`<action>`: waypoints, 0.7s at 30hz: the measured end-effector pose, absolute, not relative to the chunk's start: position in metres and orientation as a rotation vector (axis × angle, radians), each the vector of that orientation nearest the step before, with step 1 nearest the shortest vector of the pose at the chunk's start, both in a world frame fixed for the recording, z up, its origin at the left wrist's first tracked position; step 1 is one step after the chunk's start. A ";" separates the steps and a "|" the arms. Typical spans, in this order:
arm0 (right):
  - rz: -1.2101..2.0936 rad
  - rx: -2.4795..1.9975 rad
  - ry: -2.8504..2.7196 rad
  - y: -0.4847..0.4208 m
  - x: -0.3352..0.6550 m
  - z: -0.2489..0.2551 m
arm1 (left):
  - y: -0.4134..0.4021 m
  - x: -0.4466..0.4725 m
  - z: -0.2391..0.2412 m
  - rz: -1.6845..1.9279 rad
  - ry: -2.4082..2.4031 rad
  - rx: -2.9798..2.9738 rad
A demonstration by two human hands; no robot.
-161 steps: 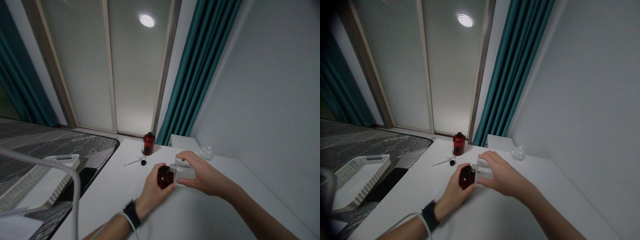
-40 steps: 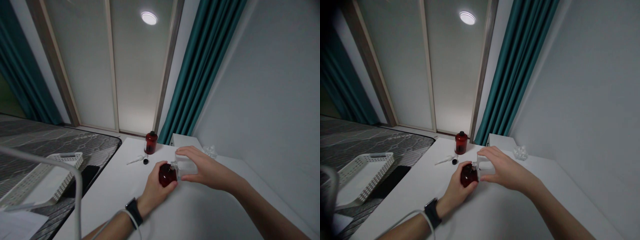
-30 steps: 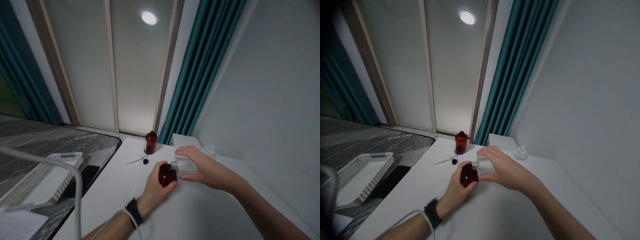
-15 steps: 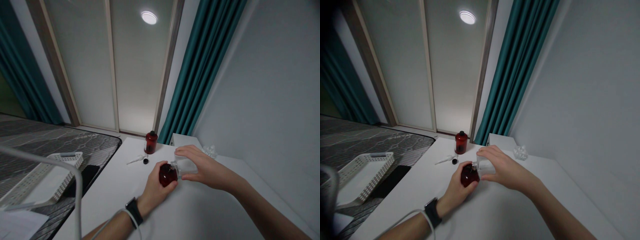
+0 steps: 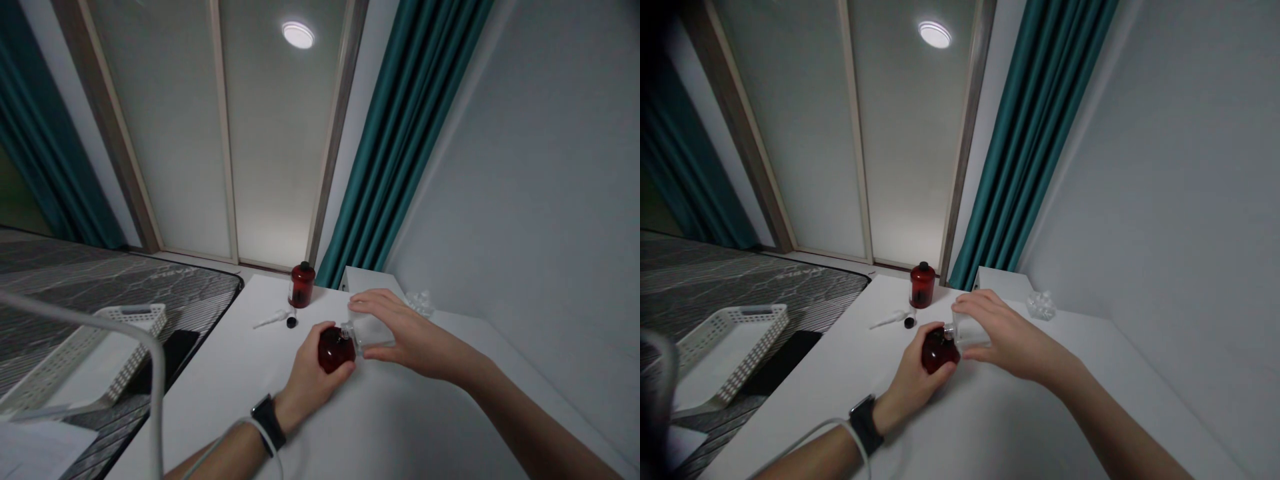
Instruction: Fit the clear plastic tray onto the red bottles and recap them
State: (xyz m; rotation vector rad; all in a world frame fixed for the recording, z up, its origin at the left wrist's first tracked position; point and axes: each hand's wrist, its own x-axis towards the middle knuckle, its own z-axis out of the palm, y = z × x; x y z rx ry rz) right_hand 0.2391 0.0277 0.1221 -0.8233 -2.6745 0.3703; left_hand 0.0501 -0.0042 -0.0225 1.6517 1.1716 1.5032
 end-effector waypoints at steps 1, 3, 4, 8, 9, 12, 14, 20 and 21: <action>0.373 -0.825 -2.674 0.028 0.239 0.122 | -0.004 0.050 -0.023 1.503 1.175 1.649; 0.376 -0.831 -2.675 0.028 0.238 0.123 | -0.004 0.050 -0.023 1.499 1.175 1.647; 0.375 -0.832 -2.677 0.028 0.238 0.123 | -0.004 0.050 -0.023 1.499 1.173 1.648; 0.376 -0.824 -2.685 0.028 0.237 0.123 | -0.004 0.050 -0.024 1.505 1.169 1.660; 0.373 -0.819 -2.685 0.028 0.238 0.123 | -0.004 0.050 -0.025 1.505 1.165 1.661; 0.353 -0.809 -2.688 0.028 0.238 0.122 | -0.004 0.050 -0.026 1.499 1.150 1.665; 0.348 -0.810 -2.691 0.028 0.238 0.122 | -0.004 0.050 -0.026 1.494 1.146 1.668; 0.340 -0.819 -2.700 0.027 0.239 0.122 | -0.003 0.049 -0.024 1.480 1.147 1.671; 0.340 -0.821 -2.701 0.027 0.239 0.122 | -0.003 0.049 -0.023 1.478 1.147 1.670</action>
